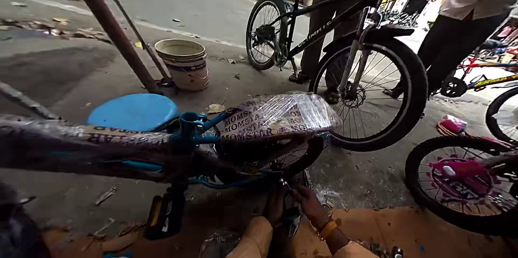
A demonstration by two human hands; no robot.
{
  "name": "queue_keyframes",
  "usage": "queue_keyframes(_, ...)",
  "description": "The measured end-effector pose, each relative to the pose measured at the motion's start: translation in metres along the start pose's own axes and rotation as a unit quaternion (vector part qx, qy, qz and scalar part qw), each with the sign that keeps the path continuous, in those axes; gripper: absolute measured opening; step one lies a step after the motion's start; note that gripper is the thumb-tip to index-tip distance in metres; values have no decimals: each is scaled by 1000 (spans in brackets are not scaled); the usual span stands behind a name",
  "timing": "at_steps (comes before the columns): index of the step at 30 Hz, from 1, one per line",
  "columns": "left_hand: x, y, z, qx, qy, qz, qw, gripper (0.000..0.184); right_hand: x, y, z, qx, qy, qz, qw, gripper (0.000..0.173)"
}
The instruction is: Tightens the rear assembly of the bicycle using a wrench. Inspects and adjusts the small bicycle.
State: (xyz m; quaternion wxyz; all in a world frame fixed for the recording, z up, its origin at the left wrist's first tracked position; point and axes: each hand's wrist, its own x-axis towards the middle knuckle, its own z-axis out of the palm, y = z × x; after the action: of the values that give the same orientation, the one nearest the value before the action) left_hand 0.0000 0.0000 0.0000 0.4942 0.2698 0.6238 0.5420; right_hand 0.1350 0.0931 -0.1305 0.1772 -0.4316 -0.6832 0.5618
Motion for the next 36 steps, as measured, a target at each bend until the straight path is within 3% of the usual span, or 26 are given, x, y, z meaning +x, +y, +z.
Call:
queue_keyframes(2,4,-12,-15,54,-23,-33,998,49,-3,-28,-11,-199,59,-49,977,29)
queue_keyframes(4,13,-18,-17,108,-39,-49,992,42,-10,-56,-18,-380,112,-103,912,22)
queue_keyframes(6,17,-21,-19,147,-70,-57,985,44,-14,-79,-15,-476,141,-161,853,20)
queue_keyframes(9,31,-38,-19,146,-79,-53,985,45,-16,-103,-10,-536,112,-164,821,21)
queue_keyframes(13,73,-139,-17,69,-11,98,993,50,-14,-110,-5,-566,70,-106,814,21)
queue_keyframes(18,79,-145,-9,49,38,73,995,49,-12,-103,-3,-560,130,-220,788,14)
queue_keyframes(20,80,-146,-9,62,31,60,996,53,-8,-92,-7,-513,149,-270,801,13)
queue_keyframes(21,80,-148,-10,58,23,57,996,56,-4,-81,-9,-457,158,-277,830,13)
queue_keyframes(22,81,-149,-11,52,17,54,997,57,0,-65,-10,-373,163,-261,876,12)
queue_keyframes(24,84,-146,-10,36,24,47,998,55,9,-27,-2,-93,123,-125,980,11)
queue_keyframes(25,83,-146,-7,28,33,51,998,57,13,-8,7,75,92,-36,992,13)
queue_keyframes(26,81,-146,-5,24,31,56,998,62,14,7,16,185,74,28,980,14)
queue_keyframes(28,84,-141,-3,34,27,82,996,68,20,13,19,257,67,63,962,14)
queue_keyframes(31,78,-146,-6,55,22,91,994,64,8,1,-4,138,60,19,988,11)
queue_keyframes(33,82,-144,-8,77,19,108,991,65,9,-21,-22,-70,97,-92,988,9)
queue_keyframes(36,78,-148,-5,103,49,95,989,56,-1,-68,-23,-385,152,-263,872,10)
